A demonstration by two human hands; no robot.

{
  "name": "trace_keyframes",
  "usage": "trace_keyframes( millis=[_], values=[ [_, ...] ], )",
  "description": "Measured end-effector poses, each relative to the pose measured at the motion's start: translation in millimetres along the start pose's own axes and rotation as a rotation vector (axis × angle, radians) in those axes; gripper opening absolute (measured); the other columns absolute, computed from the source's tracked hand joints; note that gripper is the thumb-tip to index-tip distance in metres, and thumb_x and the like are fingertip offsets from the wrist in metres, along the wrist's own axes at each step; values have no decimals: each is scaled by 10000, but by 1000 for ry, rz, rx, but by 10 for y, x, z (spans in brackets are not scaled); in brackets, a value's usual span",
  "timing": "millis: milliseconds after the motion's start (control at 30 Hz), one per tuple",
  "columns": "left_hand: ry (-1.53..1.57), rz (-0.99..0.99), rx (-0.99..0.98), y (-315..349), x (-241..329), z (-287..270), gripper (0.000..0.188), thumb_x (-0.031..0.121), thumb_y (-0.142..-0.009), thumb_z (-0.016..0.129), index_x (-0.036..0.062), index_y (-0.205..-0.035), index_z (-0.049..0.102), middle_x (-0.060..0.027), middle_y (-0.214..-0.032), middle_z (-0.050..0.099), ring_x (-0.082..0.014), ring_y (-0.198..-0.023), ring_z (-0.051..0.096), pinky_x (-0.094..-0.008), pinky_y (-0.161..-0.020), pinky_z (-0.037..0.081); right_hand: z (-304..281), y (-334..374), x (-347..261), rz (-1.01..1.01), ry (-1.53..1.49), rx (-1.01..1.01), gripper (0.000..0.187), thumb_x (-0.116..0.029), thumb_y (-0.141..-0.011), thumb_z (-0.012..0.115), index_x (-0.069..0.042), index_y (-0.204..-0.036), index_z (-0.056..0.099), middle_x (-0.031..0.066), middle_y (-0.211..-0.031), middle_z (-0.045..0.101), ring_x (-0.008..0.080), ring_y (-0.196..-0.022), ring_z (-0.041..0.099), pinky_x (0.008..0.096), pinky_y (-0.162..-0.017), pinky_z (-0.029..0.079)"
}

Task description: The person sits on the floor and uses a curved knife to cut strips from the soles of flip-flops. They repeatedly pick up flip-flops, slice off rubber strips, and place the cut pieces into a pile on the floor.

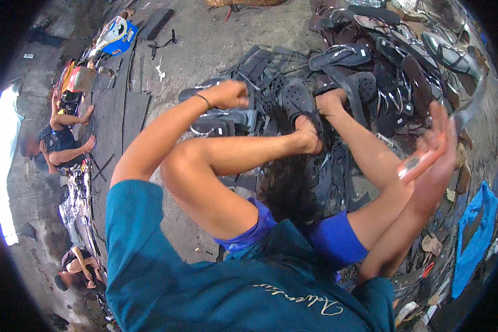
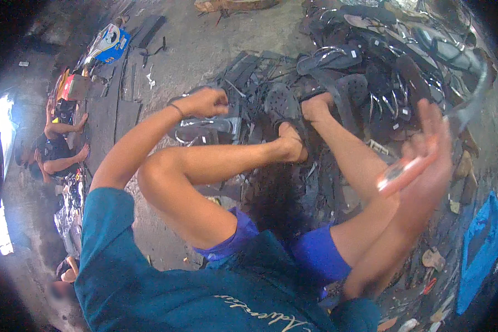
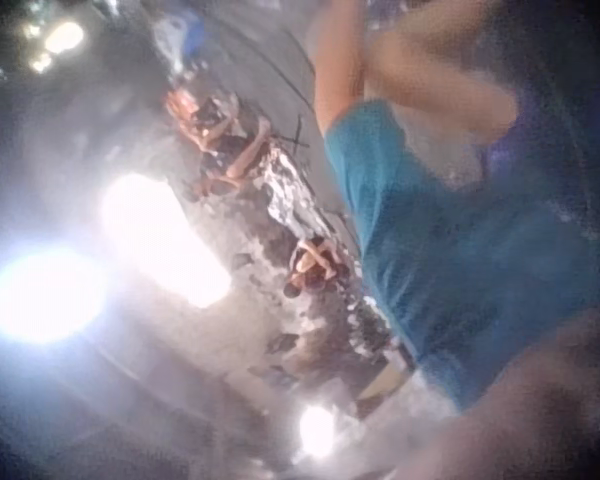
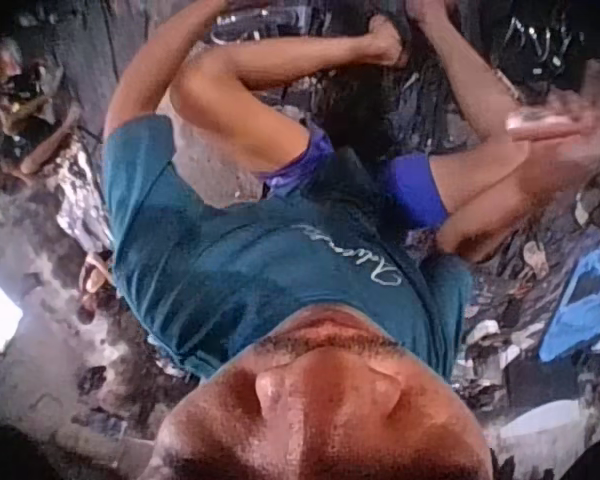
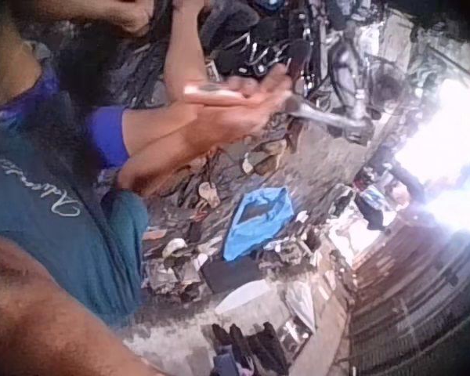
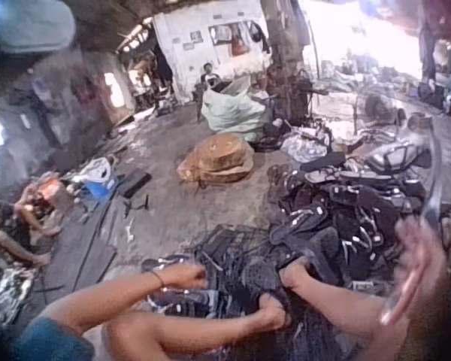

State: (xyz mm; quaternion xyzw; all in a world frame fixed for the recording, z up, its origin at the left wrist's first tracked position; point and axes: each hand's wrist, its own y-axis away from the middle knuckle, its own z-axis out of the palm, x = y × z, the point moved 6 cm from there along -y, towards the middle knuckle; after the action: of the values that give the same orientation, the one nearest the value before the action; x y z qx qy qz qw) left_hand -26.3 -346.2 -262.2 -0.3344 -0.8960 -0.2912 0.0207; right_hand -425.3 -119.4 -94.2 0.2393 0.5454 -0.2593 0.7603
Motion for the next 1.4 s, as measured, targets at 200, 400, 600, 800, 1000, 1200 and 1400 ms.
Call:
trace_keyframes(
  millis=[200, 400, 600, 800, 1000, 1200, 1400],
  values=[
    [-210, -264, -203, -347, -412, 1295, 910, 380, -616, 874, -23, -1294, 421, -194, -1274, 538, -409, -1184, 542, -480, -950, 484, -5, 120, 377, 236, -138, -140, 477, -297, -970, 506, -10, -1349, 472, 60, -1138, 602, 19, -501, 409, 192, -421, 369],
    [-131, -10, -8, -204, -235, 643, 708, 505, -682, 797, 28, -1167, 599, -202, -1195, 589, -385, -1087, 578, -456, -938, 444, 156, 201, 331, 171, -100, -204, 442, -336, -1004, 459, -17, -1311, 456, 90, -1078, 621, 31, -549, 453, 195, -443, 401],
    [1287, 128, 1089, 688, 252, -1371, 407, 310, -915, 670, 2, -1160, 563, -72, -1000, 668, -180, -866, 637, -304, -789, 515, 182, 253, 388, 130, -183, -129, 288, -331, -1016, 449, -109, -1197, 477, 104, -1012, 624, 95, -637, 570, 228, -515, 501],
    [1767, -36, 1008, 1735, 1356, -1171, 490, 516, -943, 522, 37, -1026, 592, -116, -843, 664, -182, -665, 643, -329, -634, 553, 377, 712, 306, -165, 101, -291, 349, -235, -1020, 462, -33, -1304, 489, 74, -992, 633, 86, -710, 572, 225, -631, 498],
    [1586, -537, 744, 2284, 1627, -37, 631, 648, -944, 363, 59, -942, 589, -82, -690, 612, -171, -541, 616, -279, -482, 517, 53, 1896, 817, 4, 338, -614, 290, -90, -932, 603, 30, -1195, 585, 101, -934, 683, 86, -691, 581, 225, -636, 482],
    [1751, -419, 666, 2501, 1893, 273, 485, 480, -1012, 388, 32, -1119, 540, -82, -849, 641, -145, -639, 626, -267, -577, 540, -54, 2497, 913, -105, 535, -729, 273, -77, -816, 724, 5, -1072, 671, 138, -935, 696, 162, -676, 641, 261, -577, 510],
    [1810, -368, 788, 2515, 1943, 280, 397, 358, -995, 509, 33, -1221, 485, -71, -918, 627, -137, -713, 637, -265, -621, 546, -9, 2536, 876, -316, 611, -747, 281, -106, -815, 733, 20, -1058, 672, 152, -926, 694, 218, -694, 658, 285, -601, 531]
  ],
)
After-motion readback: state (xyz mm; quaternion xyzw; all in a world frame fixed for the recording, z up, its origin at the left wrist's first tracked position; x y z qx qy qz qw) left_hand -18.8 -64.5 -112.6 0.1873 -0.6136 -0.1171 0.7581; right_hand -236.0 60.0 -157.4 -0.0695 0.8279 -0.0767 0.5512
